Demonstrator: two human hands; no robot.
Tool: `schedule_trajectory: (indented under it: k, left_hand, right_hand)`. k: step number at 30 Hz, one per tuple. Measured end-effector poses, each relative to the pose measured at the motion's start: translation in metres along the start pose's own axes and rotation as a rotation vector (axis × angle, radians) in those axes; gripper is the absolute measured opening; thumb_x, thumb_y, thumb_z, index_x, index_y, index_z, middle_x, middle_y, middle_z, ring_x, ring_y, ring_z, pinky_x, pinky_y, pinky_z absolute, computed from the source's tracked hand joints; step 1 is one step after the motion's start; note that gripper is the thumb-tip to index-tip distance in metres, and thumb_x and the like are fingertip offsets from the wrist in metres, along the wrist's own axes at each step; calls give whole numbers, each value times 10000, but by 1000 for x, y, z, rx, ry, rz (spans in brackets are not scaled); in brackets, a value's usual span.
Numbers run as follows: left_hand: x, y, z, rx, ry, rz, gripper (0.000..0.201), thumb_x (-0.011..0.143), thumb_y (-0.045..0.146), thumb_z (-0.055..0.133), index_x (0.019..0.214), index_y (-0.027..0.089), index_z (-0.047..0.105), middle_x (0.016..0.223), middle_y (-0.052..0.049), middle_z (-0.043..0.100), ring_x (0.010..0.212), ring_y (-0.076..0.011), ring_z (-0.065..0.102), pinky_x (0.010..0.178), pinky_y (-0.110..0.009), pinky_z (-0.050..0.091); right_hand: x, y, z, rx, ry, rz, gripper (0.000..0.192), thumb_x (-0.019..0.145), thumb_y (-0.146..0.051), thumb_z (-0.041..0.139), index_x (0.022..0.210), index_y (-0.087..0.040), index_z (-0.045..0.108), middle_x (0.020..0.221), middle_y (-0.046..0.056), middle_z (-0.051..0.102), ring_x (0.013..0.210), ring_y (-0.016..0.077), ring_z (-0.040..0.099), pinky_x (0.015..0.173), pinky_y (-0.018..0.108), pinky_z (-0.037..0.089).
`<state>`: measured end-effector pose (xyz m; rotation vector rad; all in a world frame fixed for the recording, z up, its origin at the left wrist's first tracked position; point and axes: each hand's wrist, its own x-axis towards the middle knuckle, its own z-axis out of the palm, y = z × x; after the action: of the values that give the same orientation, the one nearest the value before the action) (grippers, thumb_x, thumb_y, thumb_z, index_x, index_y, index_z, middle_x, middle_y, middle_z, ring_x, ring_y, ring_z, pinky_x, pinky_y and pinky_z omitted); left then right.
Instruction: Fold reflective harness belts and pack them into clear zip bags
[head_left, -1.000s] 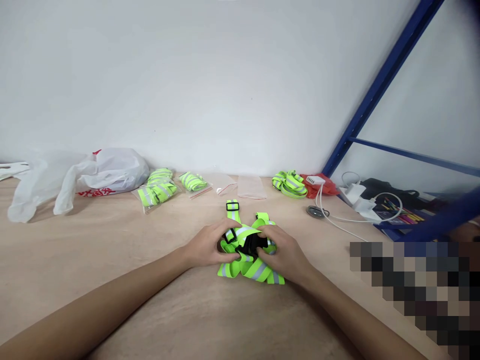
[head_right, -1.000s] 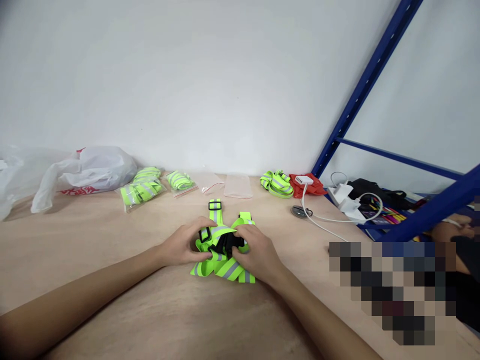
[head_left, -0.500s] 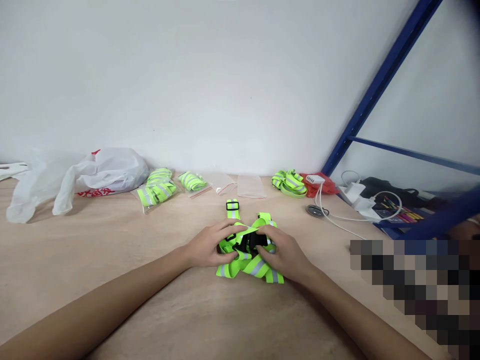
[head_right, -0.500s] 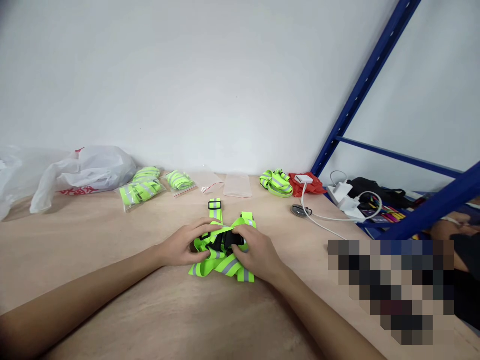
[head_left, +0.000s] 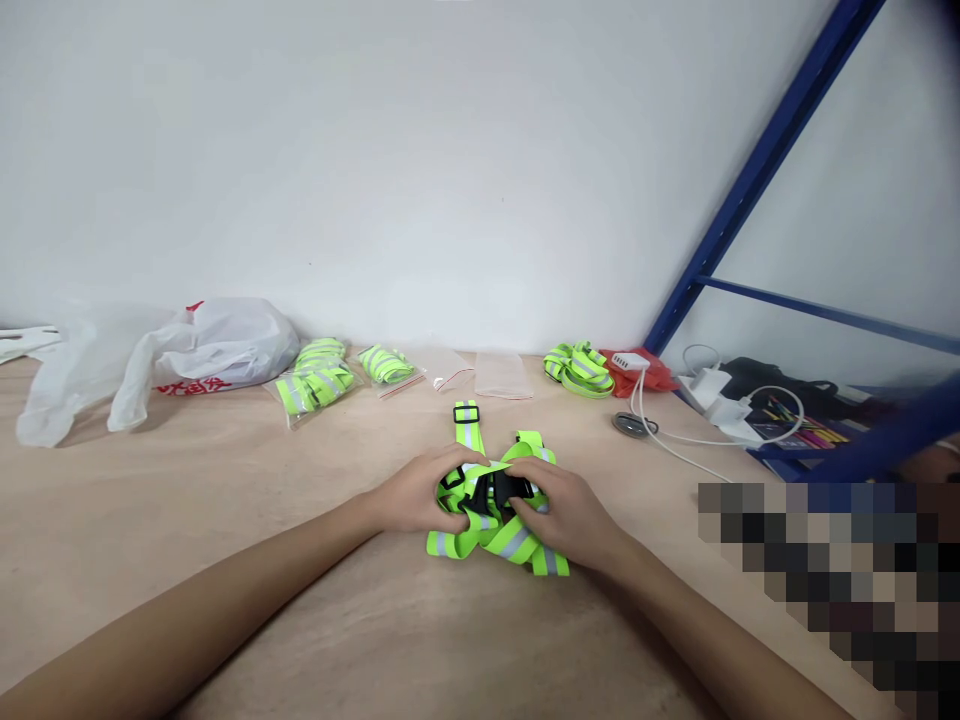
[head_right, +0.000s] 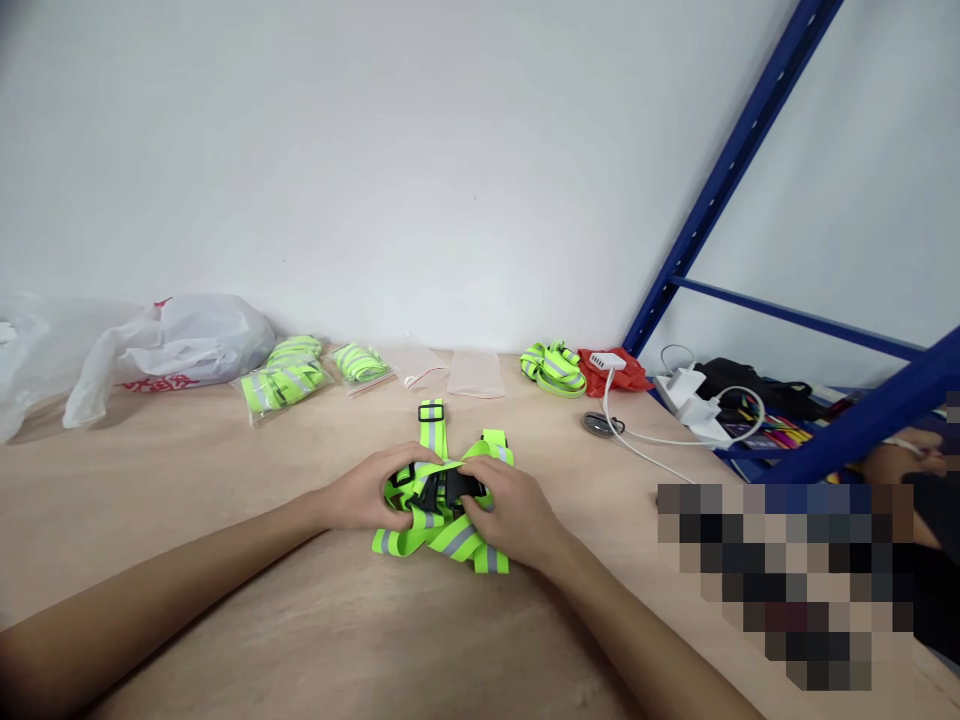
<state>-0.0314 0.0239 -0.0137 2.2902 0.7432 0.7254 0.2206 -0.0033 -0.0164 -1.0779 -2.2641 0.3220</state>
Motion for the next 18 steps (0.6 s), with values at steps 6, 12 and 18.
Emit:
schedule_trajectory:
  k: [6, 12, 18]
  left_hand:
    - [1, -1, -2, -107, 8, -87, 624, 609, 152, 647, 1231, 187, 612, 1163, -46, 671, 1061, -248, 619, 922, -320, 495]
    - [1, -4, -4, -168, -37, -116, 617, 606, 142, 667, 1219, 194, 619, 1188, -29, 670, 1075, -240, 615, 943, -308, 484]
    - [2, -6, -6, -225, -79, -122, 598, 626, 157, 710, 1215, 206, 622, 1217, -28, 667, 1123, -238, 603, 979, -313, 472]
  right_hand:
    - [4, 3, -6, 120, -16, -6, 263, 769, -127, 601, 1006, -226, 658, 1039, 61, 749, 945, 232, 706, 845, 364, 547]
    - [5, 6, -13, 161, -99, 8, 265, 764, -116, 604, 995, -236, 653, 1025, 42, 743, 942, 226, 697, 851, 357, 531]
    - [5, 10, -22, 283, -200, 68, 233, 795, -179, 627, 1018, -235, 661, 1075, 45, 735, 994, 234, 684, 903, 372, 520]
